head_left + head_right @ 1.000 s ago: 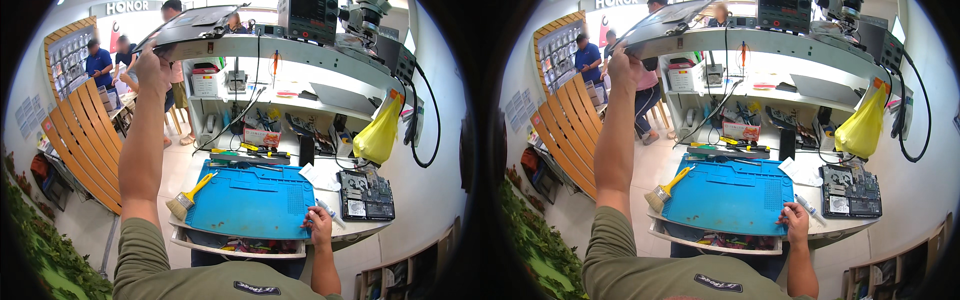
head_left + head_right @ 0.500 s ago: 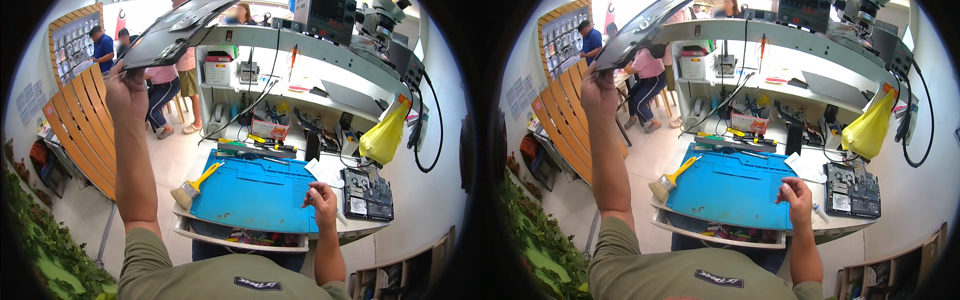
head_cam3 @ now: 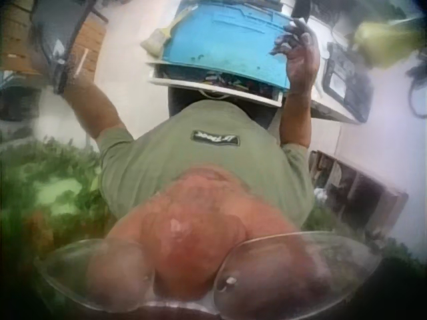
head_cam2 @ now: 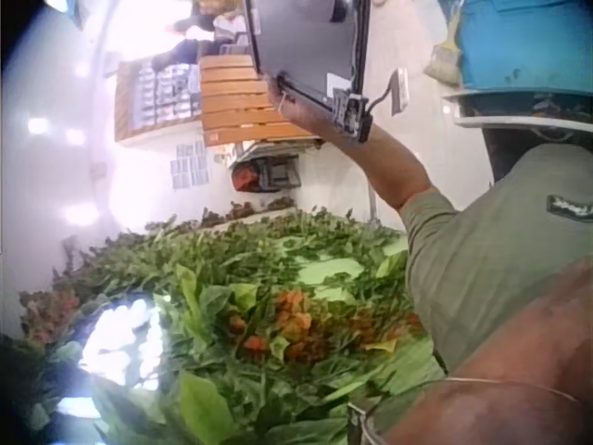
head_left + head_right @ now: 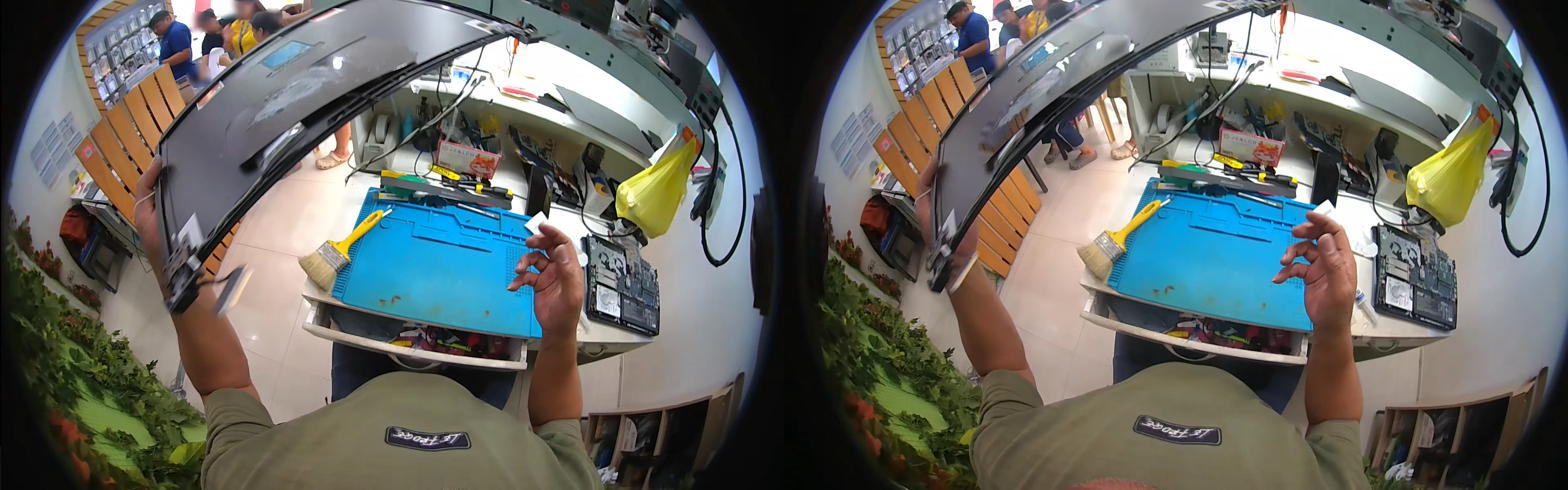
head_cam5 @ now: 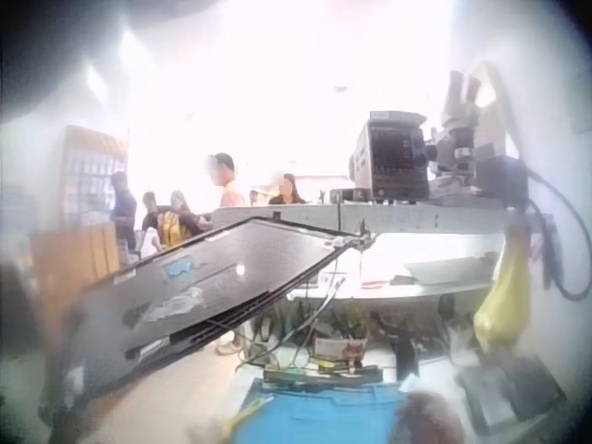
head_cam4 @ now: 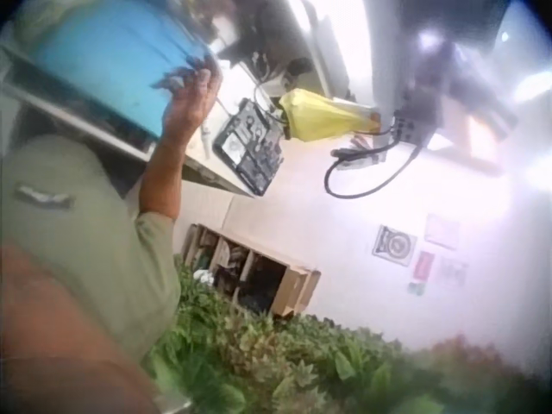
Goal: The person positions a laptop screen assembly onto the bench, aligns the internal cabling, and uses a precision screwdriver to secure the screen components.
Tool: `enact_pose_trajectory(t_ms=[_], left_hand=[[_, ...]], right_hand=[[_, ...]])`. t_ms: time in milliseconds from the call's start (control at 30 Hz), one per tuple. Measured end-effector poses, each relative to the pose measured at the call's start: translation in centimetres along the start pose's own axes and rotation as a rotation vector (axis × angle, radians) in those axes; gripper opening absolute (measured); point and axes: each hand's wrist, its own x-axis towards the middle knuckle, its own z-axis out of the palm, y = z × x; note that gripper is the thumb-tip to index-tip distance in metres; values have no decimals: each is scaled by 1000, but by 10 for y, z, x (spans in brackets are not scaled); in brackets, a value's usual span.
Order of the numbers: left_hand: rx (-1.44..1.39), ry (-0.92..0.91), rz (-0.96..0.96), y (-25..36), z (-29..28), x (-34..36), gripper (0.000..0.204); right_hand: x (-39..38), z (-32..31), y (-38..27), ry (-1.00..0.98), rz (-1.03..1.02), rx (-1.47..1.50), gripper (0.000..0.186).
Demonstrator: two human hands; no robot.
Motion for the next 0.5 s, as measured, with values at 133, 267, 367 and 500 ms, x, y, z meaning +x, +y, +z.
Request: enact_pose_trajectory(t_ms=[133,267,367,500], left_hand=[[-256,-45,-311,14,24,-34,38],[24,301,-510,-36,35,-70,46],[-139,75,-741,-88,52,-93,39],[-175,-34,-1040,-168,80,-110,34]], right_hand=[[-8,-10,-7,-25,-19,106,77],[-18,-29,-18,-8,75,223,91],[-37,-69,-16,75,197,287,93],[-63,-129,4,269,367,184,69]])
